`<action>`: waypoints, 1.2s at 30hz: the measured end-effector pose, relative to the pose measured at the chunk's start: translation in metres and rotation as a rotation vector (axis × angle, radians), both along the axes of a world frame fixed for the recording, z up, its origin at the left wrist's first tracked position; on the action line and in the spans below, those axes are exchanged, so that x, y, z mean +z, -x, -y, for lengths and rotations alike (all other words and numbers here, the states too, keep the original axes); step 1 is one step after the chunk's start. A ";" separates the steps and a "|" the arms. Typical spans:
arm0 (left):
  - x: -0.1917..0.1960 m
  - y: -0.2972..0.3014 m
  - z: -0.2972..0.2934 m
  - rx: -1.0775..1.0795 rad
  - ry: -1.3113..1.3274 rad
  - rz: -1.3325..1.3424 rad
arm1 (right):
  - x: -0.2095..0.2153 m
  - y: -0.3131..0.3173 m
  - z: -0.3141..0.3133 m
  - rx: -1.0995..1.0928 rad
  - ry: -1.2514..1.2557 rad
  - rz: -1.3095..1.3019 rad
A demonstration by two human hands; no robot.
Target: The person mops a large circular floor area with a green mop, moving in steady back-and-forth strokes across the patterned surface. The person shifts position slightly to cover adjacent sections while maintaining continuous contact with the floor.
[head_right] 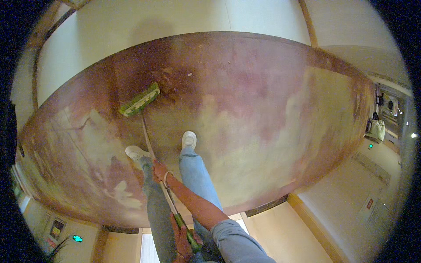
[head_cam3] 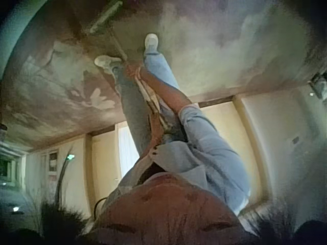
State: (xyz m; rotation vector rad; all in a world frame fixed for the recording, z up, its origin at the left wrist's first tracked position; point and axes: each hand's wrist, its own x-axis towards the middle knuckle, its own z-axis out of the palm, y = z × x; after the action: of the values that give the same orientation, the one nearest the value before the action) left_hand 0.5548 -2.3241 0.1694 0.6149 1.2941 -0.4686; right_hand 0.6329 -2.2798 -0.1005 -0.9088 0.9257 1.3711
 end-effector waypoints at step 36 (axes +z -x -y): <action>0.016 -0.012 0.016 -0.225 0.165 0.065 | 0.044 -0.064 0.097 -0.257 0.072 -0.151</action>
State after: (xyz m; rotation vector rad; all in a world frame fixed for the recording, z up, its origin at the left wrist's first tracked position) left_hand 0.5668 -2.3400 0.1851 0.6348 1.1165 -0.7273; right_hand 0.6970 -2.3764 -0.0569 -0.7185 1.1715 1.2033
